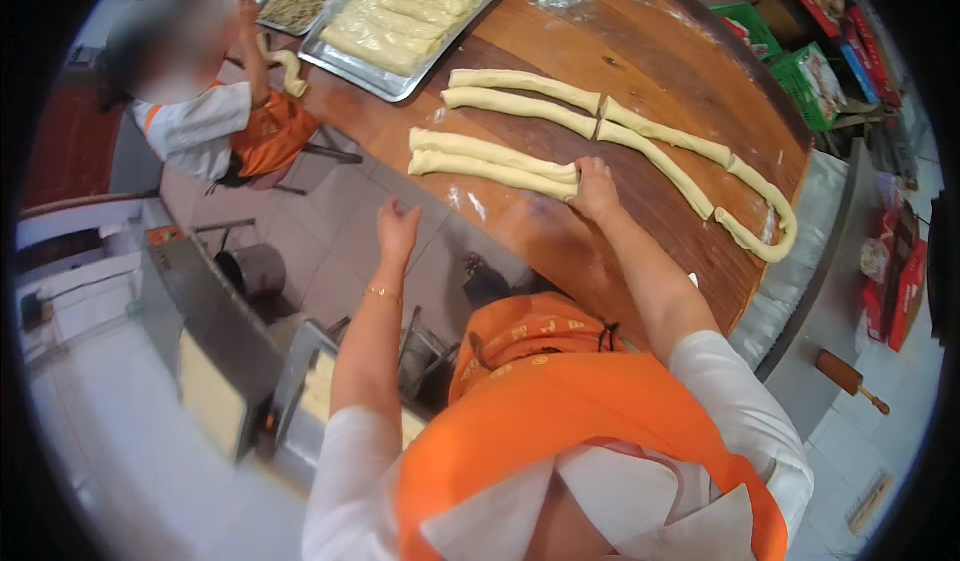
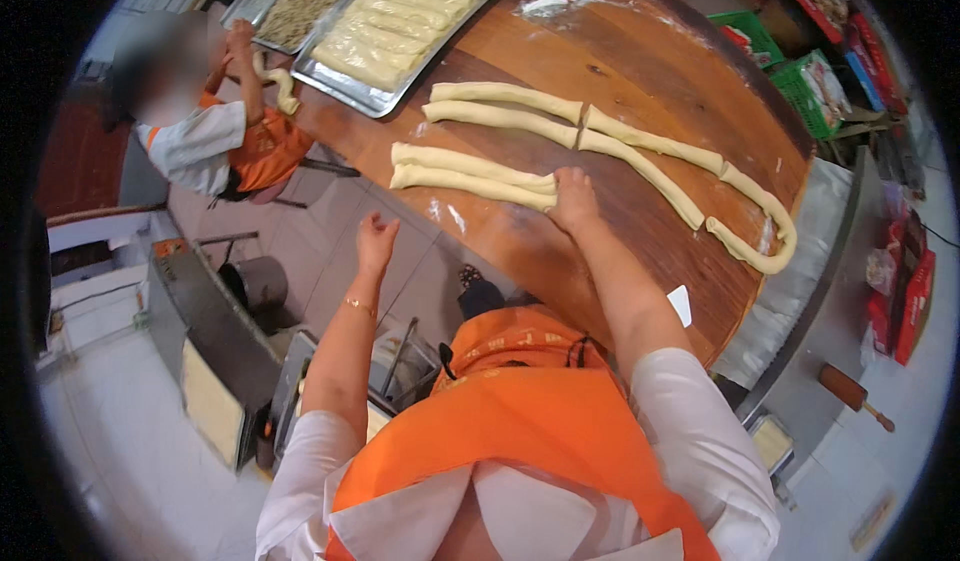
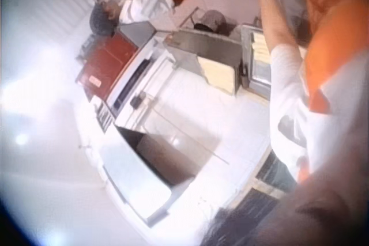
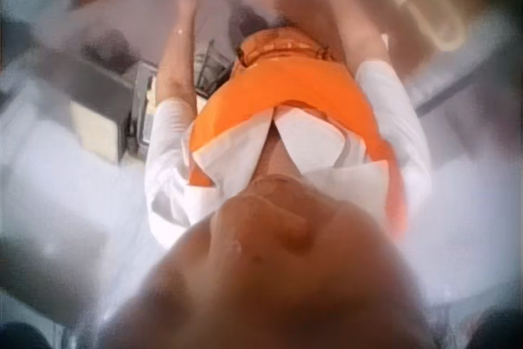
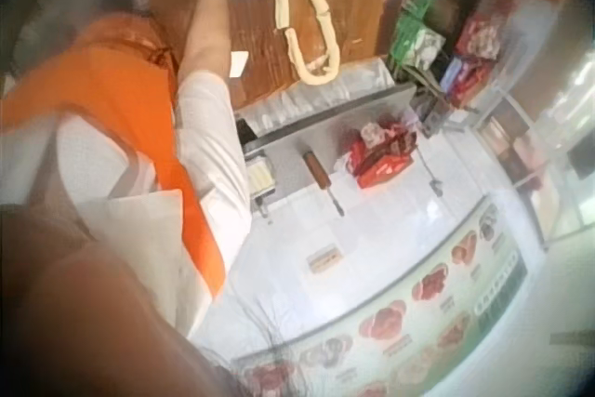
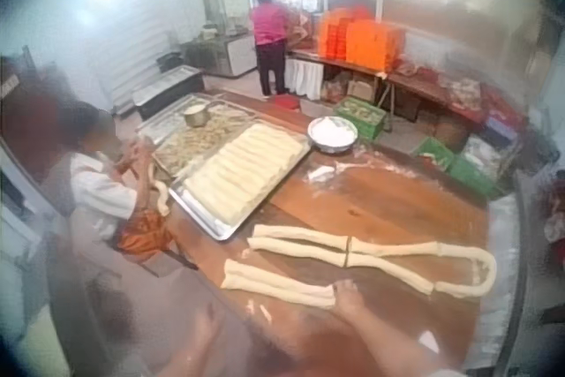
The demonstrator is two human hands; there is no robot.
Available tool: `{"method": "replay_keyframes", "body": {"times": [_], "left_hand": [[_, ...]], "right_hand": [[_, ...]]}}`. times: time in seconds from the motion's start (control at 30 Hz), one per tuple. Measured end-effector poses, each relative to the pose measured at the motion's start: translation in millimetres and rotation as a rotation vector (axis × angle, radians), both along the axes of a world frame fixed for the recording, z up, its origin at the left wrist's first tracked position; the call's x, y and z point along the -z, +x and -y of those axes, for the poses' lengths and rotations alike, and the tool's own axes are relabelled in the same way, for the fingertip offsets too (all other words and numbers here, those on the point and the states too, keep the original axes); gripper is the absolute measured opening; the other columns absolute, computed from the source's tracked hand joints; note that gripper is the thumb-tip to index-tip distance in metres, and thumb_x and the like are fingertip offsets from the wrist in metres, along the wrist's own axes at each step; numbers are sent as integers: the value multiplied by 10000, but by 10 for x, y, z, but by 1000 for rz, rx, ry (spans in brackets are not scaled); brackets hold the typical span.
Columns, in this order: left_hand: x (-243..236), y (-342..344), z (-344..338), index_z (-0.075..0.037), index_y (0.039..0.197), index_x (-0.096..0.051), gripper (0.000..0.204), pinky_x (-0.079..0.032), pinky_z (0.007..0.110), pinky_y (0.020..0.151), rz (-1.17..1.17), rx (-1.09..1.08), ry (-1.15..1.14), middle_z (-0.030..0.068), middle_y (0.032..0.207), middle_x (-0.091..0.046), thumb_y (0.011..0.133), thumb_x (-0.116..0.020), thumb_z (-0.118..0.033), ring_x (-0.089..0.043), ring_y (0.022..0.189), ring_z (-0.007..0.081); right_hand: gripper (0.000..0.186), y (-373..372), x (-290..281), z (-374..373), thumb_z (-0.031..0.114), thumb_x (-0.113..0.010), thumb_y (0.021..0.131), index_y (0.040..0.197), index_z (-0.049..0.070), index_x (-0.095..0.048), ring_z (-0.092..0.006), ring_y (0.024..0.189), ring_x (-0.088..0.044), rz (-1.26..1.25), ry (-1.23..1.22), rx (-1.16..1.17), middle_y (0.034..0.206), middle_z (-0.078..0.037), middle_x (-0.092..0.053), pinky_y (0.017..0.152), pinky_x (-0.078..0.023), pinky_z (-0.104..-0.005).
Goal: The person cuts a long piece of dough using a plastic scraper, rolls the resulting pieces into tubes, and organizes them in metal trays before covering the trays with plastic wrap.
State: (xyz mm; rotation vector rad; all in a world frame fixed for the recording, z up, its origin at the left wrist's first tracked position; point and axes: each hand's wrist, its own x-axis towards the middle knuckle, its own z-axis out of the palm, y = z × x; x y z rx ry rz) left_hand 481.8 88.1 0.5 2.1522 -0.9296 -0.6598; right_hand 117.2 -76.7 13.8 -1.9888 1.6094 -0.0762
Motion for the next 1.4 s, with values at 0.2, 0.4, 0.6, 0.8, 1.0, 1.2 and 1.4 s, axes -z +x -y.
{"method": "replay_keyframes", "body": {"times": [0.2,0.4,0.6,0.8,1.0,1.2,1.4], "left_hand": [[68,-112,1051,55,1111,-610,452,-445,454,996,340,252,147,241,1117,-594,749,-753,-174,-562,1068,418],[73,9,1177,59,1131,-595,510,-466,455,986,4,244,249,253,1138,-600,709,-758,-174,-570,1115,425],[272,-21,1435,46,1107,-623,428,-550,355,795,-603,-239,-62,187,1055,-667,731,-781,-84,-678,919,253],[465,-51,1559,-75,1249,-578,557,-477,431,984,-146,54,117,188,1178,-625,747,-797,-178,-606,1110,354],[420,-368,1406,-44,1336,-490,675,-495,405,979,-387,-144,-81,188,1212,-633,756,-814,-162,-621,1135,326],[384,-244,937,-84,1128,-672,401,-519,372,893,-416,-246,-92,154,1081,-689,751,-786,-156,-664,1013,297],[291,-386,-180,-44,1092,-629,276,-519,333,814,-800,-465,-359,63,1004,-654,825,-696,-50,-624,942,150]], "right_hand": [[710,-16,11,-20,149,-877,644,1245,62,-509,-352,1148,-547,27,127,156,1192,-162,-592,990,-463,-417],[631,-37,231,-19,204,-859,687,1218,95,-536,-328,1111,-590,-29,225,187,1217,-178,-591,927,-499,-388],[517,187,194,-31,195,-796,818,1221,126,-480,-189,1025,-629,738,686,697,1153,-43,-618,793,-571,-416],[370,304,191,94,221,-748,887,1163,144,-515,-184,953,-644,641,620,636,1095,-30,-623,727,-603,-412],[383,293,208,121,172,-644,958,1314,184,-505,-221,992,-666,774,728,611,1194,-43,-635,709,-608,-422],[312,504,-203,370,146,-628,963,1262,151,-539,-186,938,-659,549,690,253,1134,-30,-644,670,-593,-370],[231,1177,-1278,250,82,-638,936,1164,92,-600,-138,886,-637,548,612,-152,1066,-29,-649,664,-559,-289]]}}
